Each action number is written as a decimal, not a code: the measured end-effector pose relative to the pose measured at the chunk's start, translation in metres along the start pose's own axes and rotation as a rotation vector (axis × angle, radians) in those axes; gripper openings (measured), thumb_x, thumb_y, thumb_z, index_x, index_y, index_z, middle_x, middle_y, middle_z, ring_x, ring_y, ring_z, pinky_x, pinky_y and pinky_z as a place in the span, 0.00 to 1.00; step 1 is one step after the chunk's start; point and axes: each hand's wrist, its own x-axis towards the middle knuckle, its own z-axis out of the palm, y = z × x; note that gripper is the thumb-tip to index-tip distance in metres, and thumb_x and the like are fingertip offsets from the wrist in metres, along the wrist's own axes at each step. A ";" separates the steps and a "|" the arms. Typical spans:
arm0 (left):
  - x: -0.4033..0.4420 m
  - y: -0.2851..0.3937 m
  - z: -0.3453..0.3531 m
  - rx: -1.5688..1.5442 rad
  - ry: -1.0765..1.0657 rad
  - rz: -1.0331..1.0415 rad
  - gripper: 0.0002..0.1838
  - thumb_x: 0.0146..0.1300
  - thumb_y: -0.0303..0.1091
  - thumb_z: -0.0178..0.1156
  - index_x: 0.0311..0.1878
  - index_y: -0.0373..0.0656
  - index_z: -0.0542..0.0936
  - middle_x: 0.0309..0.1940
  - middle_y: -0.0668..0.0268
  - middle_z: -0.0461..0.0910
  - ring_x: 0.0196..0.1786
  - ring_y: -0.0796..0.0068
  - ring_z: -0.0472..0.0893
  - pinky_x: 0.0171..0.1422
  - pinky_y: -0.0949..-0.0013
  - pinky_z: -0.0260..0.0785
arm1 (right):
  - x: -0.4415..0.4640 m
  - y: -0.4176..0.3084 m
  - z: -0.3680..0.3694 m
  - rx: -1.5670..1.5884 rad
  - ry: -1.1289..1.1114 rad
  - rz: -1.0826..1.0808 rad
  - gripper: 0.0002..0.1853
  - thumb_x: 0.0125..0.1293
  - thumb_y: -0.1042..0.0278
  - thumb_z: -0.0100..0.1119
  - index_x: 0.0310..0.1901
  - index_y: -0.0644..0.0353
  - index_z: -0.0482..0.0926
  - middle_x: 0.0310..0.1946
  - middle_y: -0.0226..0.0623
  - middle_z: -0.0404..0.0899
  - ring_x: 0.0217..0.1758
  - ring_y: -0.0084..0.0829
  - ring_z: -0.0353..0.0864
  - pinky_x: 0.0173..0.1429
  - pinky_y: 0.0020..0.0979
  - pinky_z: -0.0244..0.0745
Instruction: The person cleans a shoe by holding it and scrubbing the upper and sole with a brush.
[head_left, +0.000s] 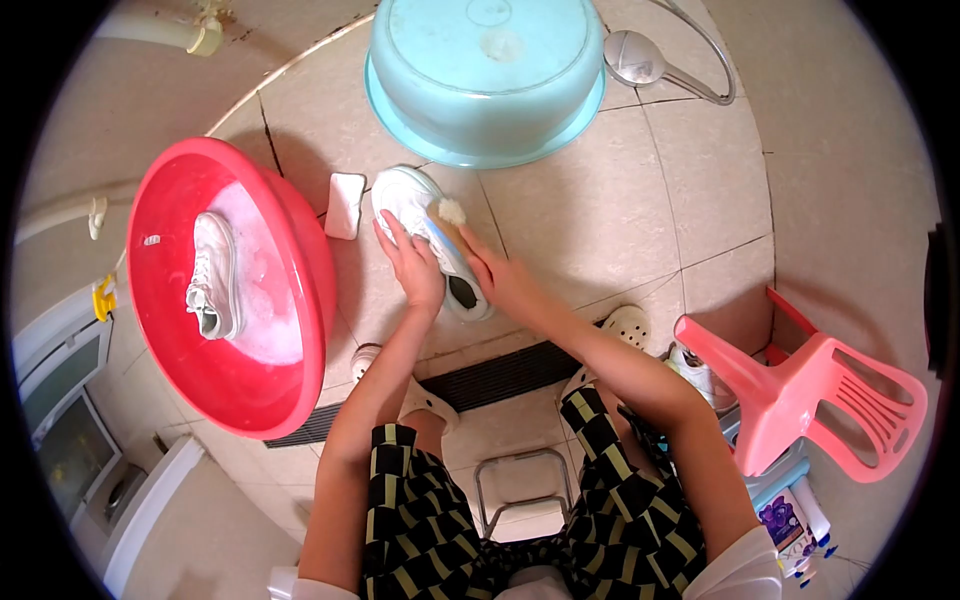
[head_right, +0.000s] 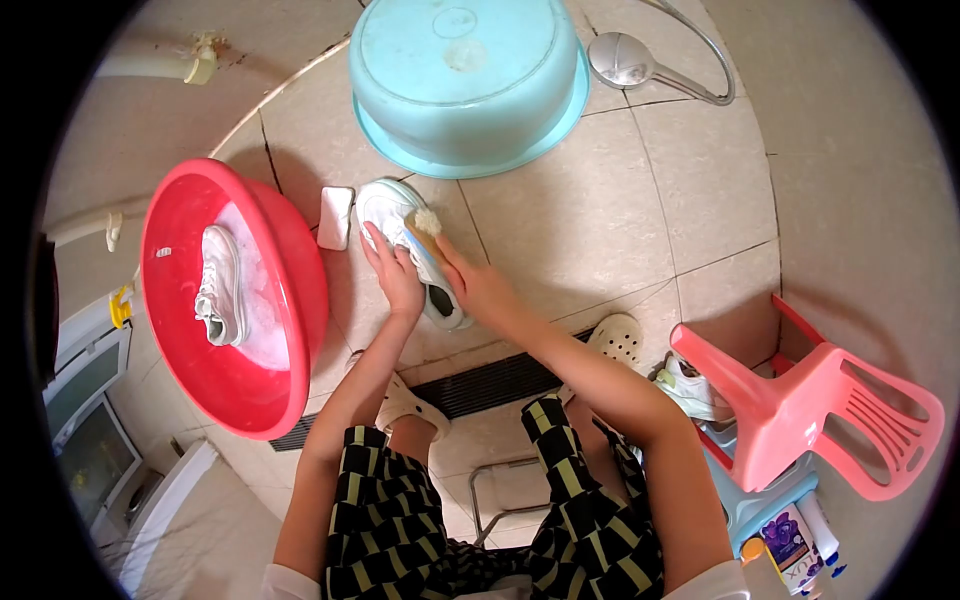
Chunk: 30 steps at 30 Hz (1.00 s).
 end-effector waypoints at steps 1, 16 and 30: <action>0.000 0.000 0.000 -0.003 0.006 0.009 0.34 0.67 0.28 0.44 0.75 0.46 0.46 0.73 0.43 0.42 0.71 0.42 0.55 0.70 0.58 0.55 | -0.010 -0.004 -0.006 -0.032 -0.078 0.081 0.26 0.71 0.60 0.47 0.70 0.43 0.58 0.21 0.55 0.75 0.22 0.56 0.75 0.28 0.50 0.69; -0.001 0.003 -0.002 -0.001 -0.019 0.034 0.34 0.67 0.27 0.43 0.75 0.48 0.46 0.73 0.43 0.41 0.71 0.42 0.55 0.70 0.58 0.55 | -0.098 0.018 -0.014 0.088 -0.107 0.193 0.27 0.72 0.61 0.46 0.71 0.44 0.56 0.19 0.55 0.72 0.19 0.53 0.72 0.26 0.43 0.67; 0.001 0.000 -0.003 -0.008 -0.052 0.016 0.34 0.67 0.28 0.44 0.75 0.49 0.47 0.73 0.42 0.43 0.70 0.41 0.57 0.68 0.57 0.58 | -0.069 0.020 0.016 0.174 -0.004 0.230 0.26 0.74 0.62 0.43 0.72 0.43 0.55 0.18 0.49 0.67 0.18 0.36 0.65 0.28 0.34 0.65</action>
